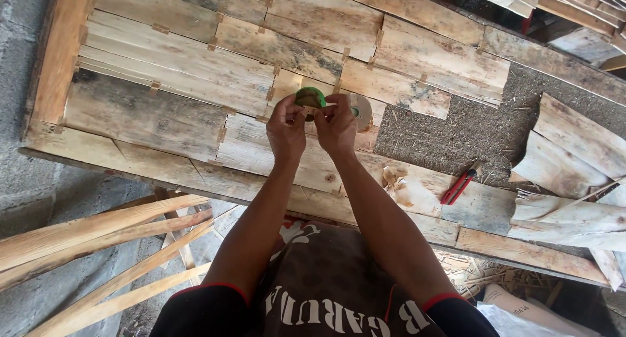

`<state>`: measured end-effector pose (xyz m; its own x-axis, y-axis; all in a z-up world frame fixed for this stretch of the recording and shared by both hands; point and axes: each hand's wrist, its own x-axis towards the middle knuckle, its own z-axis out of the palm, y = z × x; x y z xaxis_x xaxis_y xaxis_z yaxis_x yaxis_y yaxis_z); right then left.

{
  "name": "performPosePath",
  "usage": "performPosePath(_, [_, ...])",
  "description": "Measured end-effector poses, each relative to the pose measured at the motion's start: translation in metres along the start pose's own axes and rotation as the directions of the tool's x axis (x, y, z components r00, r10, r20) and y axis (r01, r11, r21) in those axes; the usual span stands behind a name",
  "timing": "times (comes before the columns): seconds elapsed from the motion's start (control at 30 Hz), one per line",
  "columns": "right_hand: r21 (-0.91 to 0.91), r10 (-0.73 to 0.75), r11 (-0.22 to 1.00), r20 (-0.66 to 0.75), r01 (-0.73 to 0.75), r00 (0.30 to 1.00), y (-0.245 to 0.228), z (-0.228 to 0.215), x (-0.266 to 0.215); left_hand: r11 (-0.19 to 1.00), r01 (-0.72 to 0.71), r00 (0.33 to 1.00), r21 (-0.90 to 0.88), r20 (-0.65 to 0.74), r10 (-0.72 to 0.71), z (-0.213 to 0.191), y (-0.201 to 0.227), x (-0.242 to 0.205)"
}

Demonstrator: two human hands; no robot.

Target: Assembling or repairing thin bamboo panels using tape and a utility knife on the floor of a workshop.

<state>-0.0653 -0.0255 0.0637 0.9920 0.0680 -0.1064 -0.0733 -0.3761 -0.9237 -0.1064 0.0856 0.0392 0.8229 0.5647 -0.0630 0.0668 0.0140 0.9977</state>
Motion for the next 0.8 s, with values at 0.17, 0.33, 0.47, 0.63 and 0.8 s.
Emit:
performPosePath(0.17, [-0.171,0.031,0.984,-0.061,-0.041,0.998,-0.001,0.007,0.004,0.998,-0.013,0.991,0.068,-0.134,0.022,0.003,-0.025,-0.001])
performPosePath(0.33, [-0.258,0.108,0.958,-0.083,-0.126,0.991,-0.012,0.009,0.006,0.963,0.268,0.947,0.018,-0.187,-0.260,0.019,-0.033,0.005])
performPosePath(0.47, [-0.276,0.109,0.952,-0.087,-0.129,0.990,-0.010,0.009,0.008,0.951,0.294,0.924,-0.094,-0.225,-0.308,0.029,-0.053,0.008])
performPosePath(0.63, [-0.295,0.050,0.952,-0.104,-0.079,0.993,-0.004,0.007,0.006,0.930,0.315,0.902,-0.188,-0.246,-0.355,0.031,-0.067,0.010])
performPosePath(0.8, [-0.259,0.075,0.960,-0.136,-0.109,0.988,0.000,-0.008,0.001,0.926,0.336,0.907,-0.171,-0.207,-0.367,0.025,-0.049,0.013])
